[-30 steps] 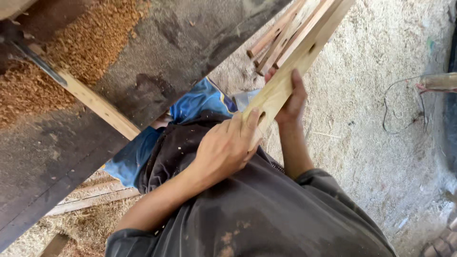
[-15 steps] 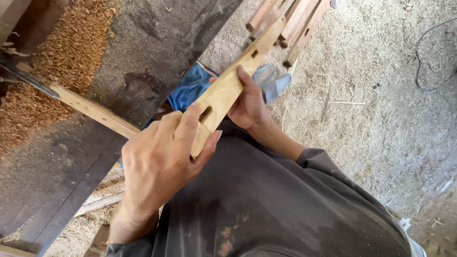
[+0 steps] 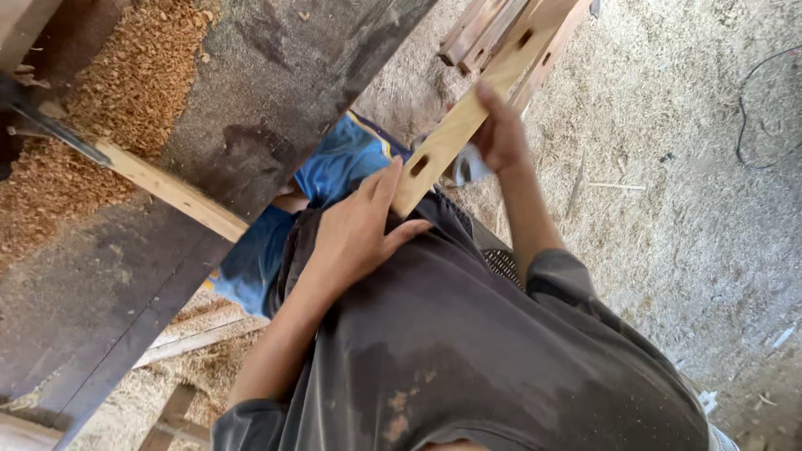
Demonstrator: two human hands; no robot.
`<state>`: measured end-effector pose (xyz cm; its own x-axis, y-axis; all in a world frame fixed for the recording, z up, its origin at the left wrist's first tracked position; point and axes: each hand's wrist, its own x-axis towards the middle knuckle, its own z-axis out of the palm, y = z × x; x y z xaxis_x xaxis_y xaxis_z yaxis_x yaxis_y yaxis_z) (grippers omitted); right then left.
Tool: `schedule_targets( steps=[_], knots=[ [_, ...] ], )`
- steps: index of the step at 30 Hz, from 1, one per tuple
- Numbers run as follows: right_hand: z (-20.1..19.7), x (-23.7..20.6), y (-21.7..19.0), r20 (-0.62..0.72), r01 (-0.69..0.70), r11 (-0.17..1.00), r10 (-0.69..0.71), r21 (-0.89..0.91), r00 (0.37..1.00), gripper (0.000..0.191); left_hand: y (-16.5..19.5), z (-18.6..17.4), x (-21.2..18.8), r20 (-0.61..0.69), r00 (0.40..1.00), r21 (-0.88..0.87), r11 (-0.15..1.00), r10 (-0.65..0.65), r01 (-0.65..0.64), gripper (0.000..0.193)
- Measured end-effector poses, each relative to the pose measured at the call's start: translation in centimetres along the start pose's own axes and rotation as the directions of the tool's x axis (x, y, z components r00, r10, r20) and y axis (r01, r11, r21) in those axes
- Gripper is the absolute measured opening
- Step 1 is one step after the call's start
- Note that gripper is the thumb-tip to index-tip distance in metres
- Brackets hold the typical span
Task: The person uses a foot-powered drawknife to carve notches into a wooden plank. They repeatedly position the plank under the blade, press a foot pedal to lower the blade, and remove wood shavings to form rectangular indentations.
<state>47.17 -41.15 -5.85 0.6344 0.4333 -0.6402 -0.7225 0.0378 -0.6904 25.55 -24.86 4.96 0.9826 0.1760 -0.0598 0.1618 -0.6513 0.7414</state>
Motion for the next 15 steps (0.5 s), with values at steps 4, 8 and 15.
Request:
schedule_targets(
  steps=[4,8,15],
  knots=[
    [-3.2,5.3,-4.6,-0.202,0.034,0.963,-0.091,-0.269,0.975,0.072,-1.2,0.9,0.4,0.008,0.994,0.01,0.994,0.107,-0.107,0.076],
    [-3.9,7.2,-2.9,-0.338,-0.09,0.639,-0.278,-0.764,0.899,0.083,-1.6,-0.7,-2.0,0.059,0.998,0.017,1.0,0.02,-0.021,0.063],
    [0.0,6.5,6.7,-0.022,-0.122,0.566,0.181,-0.815,0.983,0.04,-4.8,-1.5,-9.5,-0.253,0.932,-0.13,0.964,-0.258,0.231,0.049]
  ],
)
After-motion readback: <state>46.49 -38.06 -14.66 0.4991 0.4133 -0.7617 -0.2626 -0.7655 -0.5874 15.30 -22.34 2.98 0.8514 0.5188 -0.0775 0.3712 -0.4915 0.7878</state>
